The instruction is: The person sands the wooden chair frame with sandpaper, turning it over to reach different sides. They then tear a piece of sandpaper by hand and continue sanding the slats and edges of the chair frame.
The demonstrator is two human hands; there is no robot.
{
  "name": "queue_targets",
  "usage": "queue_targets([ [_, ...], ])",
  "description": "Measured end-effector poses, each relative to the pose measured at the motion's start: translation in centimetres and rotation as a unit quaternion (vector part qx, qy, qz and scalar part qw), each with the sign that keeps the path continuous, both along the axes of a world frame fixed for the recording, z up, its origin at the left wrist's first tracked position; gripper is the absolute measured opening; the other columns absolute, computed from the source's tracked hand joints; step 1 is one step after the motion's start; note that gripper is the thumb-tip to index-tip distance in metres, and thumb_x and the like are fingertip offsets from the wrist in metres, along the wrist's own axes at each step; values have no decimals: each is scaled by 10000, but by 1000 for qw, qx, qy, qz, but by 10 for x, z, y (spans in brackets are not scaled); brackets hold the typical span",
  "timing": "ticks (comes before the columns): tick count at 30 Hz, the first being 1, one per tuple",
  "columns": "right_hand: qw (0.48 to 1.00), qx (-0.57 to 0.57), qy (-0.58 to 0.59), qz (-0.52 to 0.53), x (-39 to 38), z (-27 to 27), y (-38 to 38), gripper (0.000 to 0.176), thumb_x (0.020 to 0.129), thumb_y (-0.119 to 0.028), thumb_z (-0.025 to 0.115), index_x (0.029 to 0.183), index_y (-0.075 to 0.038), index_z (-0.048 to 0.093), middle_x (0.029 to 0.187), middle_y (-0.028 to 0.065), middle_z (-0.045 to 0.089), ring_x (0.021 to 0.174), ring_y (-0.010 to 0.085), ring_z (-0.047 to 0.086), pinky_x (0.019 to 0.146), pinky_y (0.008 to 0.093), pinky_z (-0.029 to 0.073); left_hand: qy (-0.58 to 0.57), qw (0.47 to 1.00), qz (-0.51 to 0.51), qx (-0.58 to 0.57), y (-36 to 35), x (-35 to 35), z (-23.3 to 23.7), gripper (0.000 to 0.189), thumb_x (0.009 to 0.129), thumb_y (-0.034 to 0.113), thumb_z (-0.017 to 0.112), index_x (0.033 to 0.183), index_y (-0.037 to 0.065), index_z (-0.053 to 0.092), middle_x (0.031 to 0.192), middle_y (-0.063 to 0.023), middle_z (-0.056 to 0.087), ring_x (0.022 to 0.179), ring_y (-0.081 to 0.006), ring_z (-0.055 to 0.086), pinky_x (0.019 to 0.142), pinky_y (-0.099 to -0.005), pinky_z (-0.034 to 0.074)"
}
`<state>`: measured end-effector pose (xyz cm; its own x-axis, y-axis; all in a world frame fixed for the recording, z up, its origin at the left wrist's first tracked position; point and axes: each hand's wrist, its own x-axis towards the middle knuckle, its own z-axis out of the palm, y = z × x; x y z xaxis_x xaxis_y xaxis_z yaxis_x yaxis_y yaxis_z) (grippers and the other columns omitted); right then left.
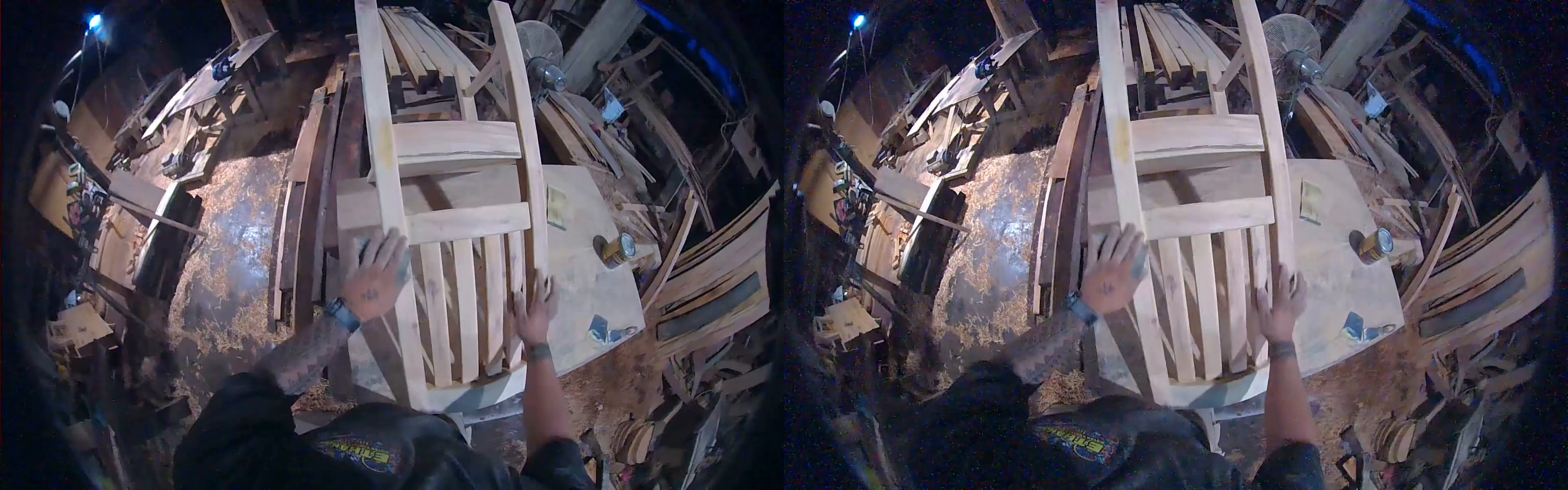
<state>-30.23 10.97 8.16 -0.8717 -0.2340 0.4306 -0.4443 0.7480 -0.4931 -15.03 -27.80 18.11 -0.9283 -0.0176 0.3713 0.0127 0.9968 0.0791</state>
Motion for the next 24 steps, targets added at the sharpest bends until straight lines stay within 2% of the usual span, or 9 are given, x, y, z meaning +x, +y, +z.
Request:
queue_targets([
  [5, 998, 33, 40, -43, -9, 12, -33, 838, 967, -395, 747, 1695, -138, 422, 1667, 402, 339, 1520, 541, 380, 1241, 622, 296, 26, 995, 90, -15, -33, -82, 33, 837, 1032, 438, 637, 1725, 104, 309, 1809, -107, 267, 1643, -425, 261, 1291, -729, 131],
  [9, 998, 21, 51, -21, -11, 6, -26, 826, 971, -393, 731, 1696, -147, 420, 1666, 400, 346, 1514, 545, 387, 1238, 623, 290, 109, 974, 171, -103, -94, -182, 64, 794, 1089, 545, 490, 1735, 129, 289, 1834, -83, 198, 1682, -406, 145, 1259, -799, 95],
  [13, 999, -24, 44, 0, -7, 17, -31, 838, 964, -411, 729, 1697, -155, 415, 1659, 413, 343, 1507, 562, 383, 1235, 641, 274, 116, 962, 221, -109, -127, -245, 136, 765, 1099, 560, 443, 1730, 147, 314, 1836, -77, 197, 1684, -399, 141, 1277, -773, 65],
  [14, 999, -7, 41, -6, -9, 15, -30, 851, 957, -419, 733, 1699, -155, 411, 1661, 417, 334, 1506, 572, 376, 1229, 648, 281, 100, 961, 229, -118, -125, -248, 141, 763, 1104, 549, 437, 1735, 144, 295, 1840, -83, 173, 1688, -387, 128, 1284, -765, 63],
  [17, 999, 44, 16, -16, -7, 16, -27, 876, 934, -439, 741, 1695, -148, 416, 1669, 428, 302, 1500, 599, 355, 1210, 670, 299, 127, 956, 226, -137, -114, -221, 78, 754, 1099, 552, 451, 1725, 150, 331, 1835, -88, 190, 1679, -394, 156, 1287, -763, 62],
  [19, 997, 75, -9, -15, -3, 29, -26, 875, 921, -451, 743, 1679, -134, 441, 1678, 434, 272, 1492, 616, 343, 1195, 683, 312, 141, 964, 188, -126, -71, -161, 29, 786, 1066, 560, 537, 1712, 145, 368, 1795, -91, 306, 1658, -415, 200, 1264, -784, 63],
  [20, 991, 131, -15, 3, -3, 30, -21, 838, 905, -448, 742, 1633, -107, 505, 1690, 433, 238, 1481, 624, 340, 1188, 688, 330, 82, 973, 194, -96, -40, -119, 13, 787, 1065, 560, 536, 1714, 150, 366, 1799, -89, 301, 1664, -413, 189, 1265, -783, 58],
  [21, 989, 142, -33, 11, -3, 36, -18, 836, 922, -489, 728, 1632, -110, 504, 1682, 441, 237, 1490, 623, 328, 1199, 684, 316, 23, 978, 197, -66, -19, -94, 5, 787, 1065, 560, 536, 1717, 155, 364, 1802, -88, 296, 1669, -411, 177, 1266, -783, 52],
  [24, 989, 139, -56, 19, 1, 44, -16, 798, 947, -560, 714, 1581, -105, 549, 1672, 463, 225, 1493, 633, 319, 1207, 683, 301, 16, 976, 206, -68, -11, -96, 21, 791, 1069, 561, 520, 1725, 154, 347, 1815, -72, 269, 1677, -411, 153, 1269, -782, 46],
])
